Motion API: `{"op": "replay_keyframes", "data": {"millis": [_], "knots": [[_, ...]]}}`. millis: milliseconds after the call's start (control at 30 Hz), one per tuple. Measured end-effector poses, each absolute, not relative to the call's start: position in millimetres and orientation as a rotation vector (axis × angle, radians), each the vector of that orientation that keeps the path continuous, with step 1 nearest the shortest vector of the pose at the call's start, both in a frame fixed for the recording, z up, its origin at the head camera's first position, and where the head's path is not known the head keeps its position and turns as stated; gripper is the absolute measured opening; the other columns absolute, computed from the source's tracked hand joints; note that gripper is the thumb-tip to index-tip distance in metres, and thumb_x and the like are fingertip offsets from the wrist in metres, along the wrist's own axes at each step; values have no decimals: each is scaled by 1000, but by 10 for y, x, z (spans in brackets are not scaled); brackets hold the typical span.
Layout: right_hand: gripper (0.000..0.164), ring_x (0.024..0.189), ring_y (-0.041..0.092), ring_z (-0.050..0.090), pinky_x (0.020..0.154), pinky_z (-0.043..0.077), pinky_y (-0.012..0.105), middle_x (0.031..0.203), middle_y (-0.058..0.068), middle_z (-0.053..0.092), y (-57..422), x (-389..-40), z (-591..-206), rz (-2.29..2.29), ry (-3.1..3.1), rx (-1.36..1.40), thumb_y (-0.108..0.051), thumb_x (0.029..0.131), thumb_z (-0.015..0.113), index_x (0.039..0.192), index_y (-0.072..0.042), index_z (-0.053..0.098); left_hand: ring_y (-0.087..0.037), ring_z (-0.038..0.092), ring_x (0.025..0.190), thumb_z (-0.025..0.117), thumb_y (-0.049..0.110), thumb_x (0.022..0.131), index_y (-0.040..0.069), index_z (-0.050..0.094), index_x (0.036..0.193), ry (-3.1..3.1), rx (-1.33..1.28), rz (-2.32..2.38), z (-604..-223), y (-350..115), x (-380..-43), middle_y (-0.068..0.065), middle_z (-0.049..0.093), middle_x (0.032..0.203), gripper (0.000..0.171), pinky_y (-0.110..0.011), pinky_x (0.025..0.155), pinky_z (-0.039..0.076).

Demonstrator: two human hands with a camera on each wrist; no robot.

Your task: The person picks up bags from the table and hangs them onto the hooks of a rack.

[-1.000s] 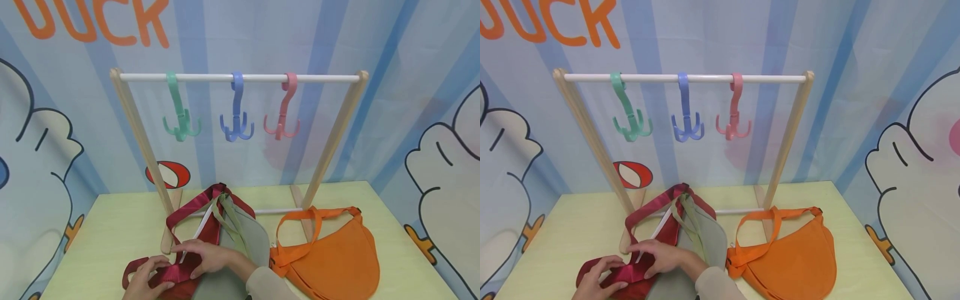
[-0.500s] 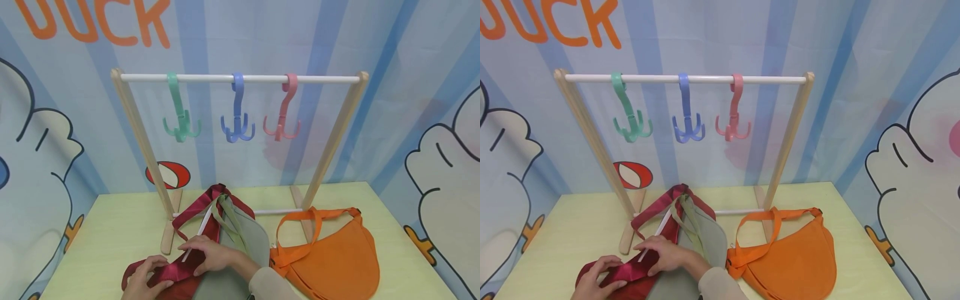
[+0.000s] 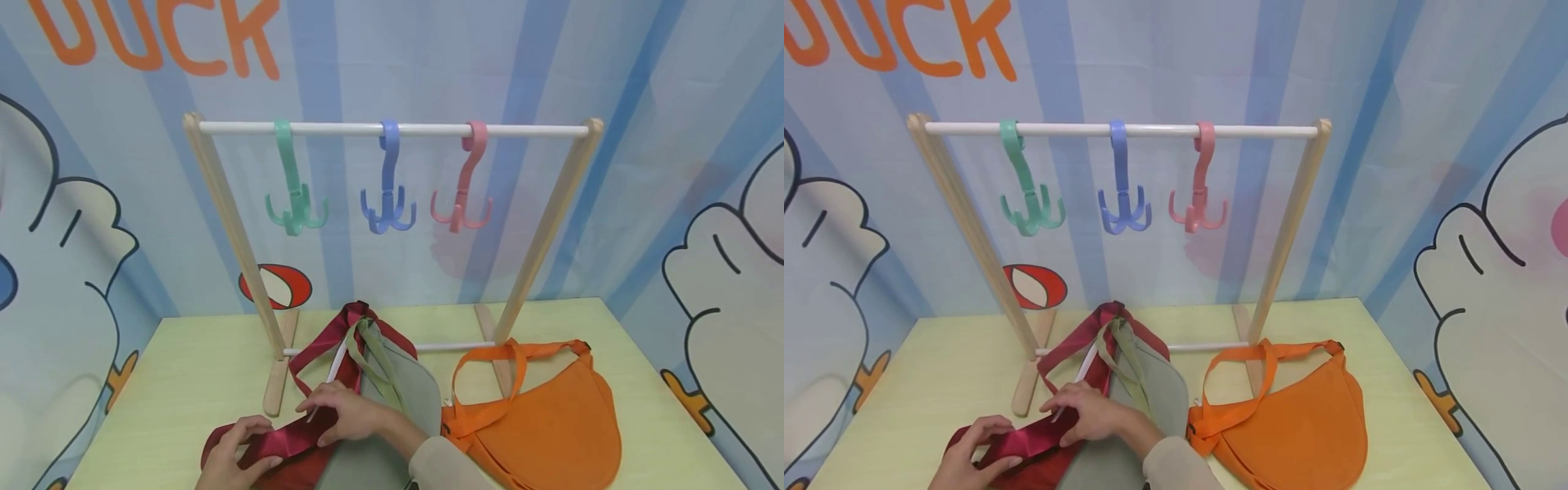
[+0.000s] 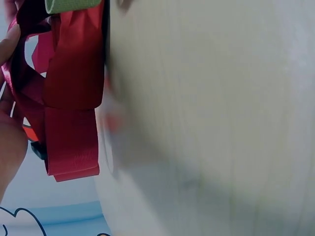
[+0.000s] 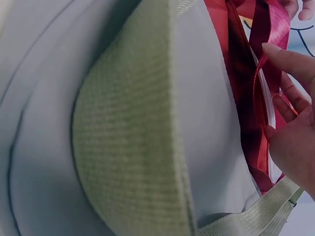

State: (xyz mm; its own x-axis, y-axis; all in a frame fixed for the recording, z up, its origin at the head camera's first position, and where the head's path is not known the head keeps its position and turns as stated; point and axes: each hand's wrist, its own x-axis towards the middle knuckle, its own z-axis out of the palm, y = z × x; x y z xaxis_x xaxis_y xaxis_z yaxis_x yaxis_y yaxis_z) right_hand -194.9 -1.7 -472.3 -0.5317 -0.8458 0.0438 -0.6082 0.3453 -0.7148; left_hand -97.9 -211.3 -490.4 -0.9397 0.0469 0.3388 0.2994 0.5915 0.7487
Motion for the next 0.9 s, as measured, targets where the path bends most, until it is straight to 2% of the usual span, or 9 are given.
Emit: {"op": "replay_keyframes", "data": {"millis": [367, 700, 900], "knots": [[47, 105, 4, 36, 88, 31, 20, 108, -5, 52, 12, -1932, -4788, -926, 2336, -1303, -8, 70, 77, 114, -14, 61, 0, 57, 80, 85, 2, 52, 5, 58, 97, -2583, -202, -1233, -4901, -2075, -971, 13, 60, 86, 52, -21, 69, 45], [47, 111, 7, 36, 93, 29, 26, 113, -6, 52, 13, -1942, -4839, -876, 2372, -1331, -9, 70, 77, 113, -17, 60, 1, 56, 79, 85, -1, 51, 4, 58, 96, -2540, -264, -1199, -4929, -2090, -968, 13, 60, 86, 53, -20, 68, 45], [44, 109, 6, 36, 93, 29, 22, 112, -3, 54, 35, -1951, -4865, -1010, 2313, -1324, -6, 70, 76, 111, -13, 62, 0, 56, 79, 85, -1, 51, 3, 58, 96, -2486, -307, -1219, -4940, -2108, -966, 11, 60, 86, 53, -13, 70, 41]]}}
